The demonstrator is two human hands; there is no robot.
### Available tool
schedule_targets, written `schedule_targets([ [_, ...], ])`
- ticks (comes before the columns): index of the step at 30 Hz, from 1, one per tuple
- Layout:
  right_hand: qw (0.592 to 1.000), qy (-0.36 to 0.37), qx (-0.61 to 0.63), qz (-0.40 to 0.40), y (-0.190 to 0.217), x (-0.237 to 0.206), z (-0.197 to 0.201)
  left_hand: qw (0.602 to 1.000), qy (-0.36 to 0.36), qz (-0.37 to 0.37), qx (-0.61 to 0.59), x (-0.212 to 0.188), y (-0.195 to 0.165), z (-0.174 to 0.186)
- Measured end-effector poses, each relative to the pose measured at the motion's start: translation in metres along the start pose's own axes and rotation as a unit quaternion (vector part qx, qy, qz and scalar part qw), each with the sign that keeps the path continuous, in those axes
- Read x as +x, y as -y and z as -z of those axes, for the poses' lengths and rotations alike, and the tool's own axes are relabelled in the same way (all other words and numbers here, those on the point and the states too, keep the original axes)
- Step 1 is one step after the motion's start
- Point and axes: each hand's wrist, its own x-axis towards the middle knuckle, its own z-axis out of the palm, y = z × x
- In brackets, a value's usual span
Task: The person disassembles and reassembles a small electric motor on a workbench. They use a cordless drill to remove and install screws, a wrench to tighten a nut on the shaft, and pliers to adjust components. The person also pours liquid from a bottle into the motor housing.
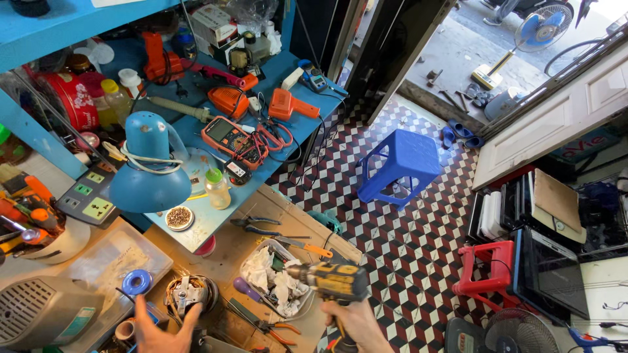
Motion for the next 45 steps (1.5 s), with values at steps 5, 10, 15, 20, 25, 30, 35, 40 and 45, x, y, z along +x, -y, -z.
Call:
schedule_targets([
  [5, 0.991, -0.078, 0.1, 0.047, -0.009, 0.013, 0.04, 0.983, -0.104, 0.122, -0.094, -0.012, 0.013, -0.006],
  [10, 0.983, -0.08, 0.16, 0.029, -0.006, 0.045, 0.035, 0.964, -0.139, 0.208, -0.094, -0.054, 0.022, 0.059],
  [15, 0.97, 0.042, 0.239, 0.026, -0.006, 0.094, 0.009, 0.956, -0.116, 0.254, -0.084, -0.106, 0.063, 0.091],
  [20, 0.959, 0.134, 0.246, -0.045, -0.011, 0.142, -0.035, 0.945, -0.109, 0.297, -0.08, -0.105, 0.034, 0.085],
  [25, 0.955, 0.213, 0.188, -0.091, -0.024, 0.18, -0.07, 0.936, -0.06, 0.346, 0.003, -0.118, 0.013, 0.1],
  [30, 0.939, 0.27, 0.144, -0.157, -0.025, 0.208, -0.08, 0.923, -0.077, 0.378, -0.018, -0.129, 0.017, 0.102],
  [35, 0.957, 0.247, 0.034, -0.151, -0.016, 0.217, -0.076, 0.924, -0.068, 0.376, -0.002, -0.124, 0.014, 0.1],
  [40, 0.929, 0.202, -0.298, -0.084, -0.007, 0.219, -0.063, 0.947, -0.06, 0.313, -0.042, -0.112, 0.009, 0.087],
  [45, 0.79, 0.029, -0.588, 0.169, -0.002, 0.186, -0.051, 0.967, -0.038, 0.252, -0.021, -0.103, -0.016, 0.08],
])
